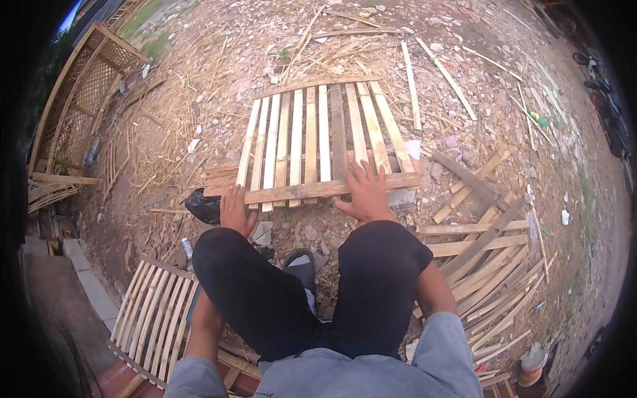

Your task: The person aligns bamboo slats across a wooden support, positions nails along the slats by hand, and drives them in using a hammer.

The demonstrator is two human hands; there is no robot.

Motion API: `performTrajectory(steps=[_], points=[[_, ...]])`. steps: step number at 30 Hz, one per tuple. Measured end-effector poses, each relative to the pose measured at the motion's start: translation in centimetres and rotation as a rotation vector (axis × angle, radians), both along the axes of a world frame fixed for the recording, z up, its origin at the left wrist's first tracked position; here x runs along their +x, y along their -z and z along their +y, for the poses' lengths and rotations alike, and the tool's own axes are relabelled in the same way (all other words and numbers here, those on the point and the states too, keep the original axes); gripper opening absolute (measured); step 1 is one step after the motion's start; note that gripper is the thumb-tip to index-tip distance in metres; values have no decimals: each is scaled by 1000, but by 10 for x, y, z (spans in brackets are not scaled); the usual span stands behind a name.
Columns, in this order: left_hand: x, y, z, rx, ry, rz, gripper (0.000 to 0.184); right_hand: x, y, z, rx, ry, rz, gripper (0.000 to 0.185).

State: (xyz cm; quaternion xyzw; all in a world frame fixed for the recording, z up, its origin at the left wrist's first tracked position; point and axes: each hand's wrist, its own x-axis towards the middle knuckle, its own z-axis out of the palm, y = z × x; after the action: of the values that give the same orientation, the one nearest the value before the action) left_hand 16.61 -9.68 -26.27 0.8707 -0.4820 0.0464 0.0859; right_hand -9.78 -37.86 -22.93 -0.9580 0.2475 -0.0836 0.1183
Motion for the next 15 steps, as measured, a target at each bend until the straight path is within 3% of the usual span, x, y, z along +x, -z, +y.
performTrajectory(steps=[15], points=[[-3, -8, -3, -3, 4, 61, 80, -2, -7, 3, -43, 3, 39, 81]])
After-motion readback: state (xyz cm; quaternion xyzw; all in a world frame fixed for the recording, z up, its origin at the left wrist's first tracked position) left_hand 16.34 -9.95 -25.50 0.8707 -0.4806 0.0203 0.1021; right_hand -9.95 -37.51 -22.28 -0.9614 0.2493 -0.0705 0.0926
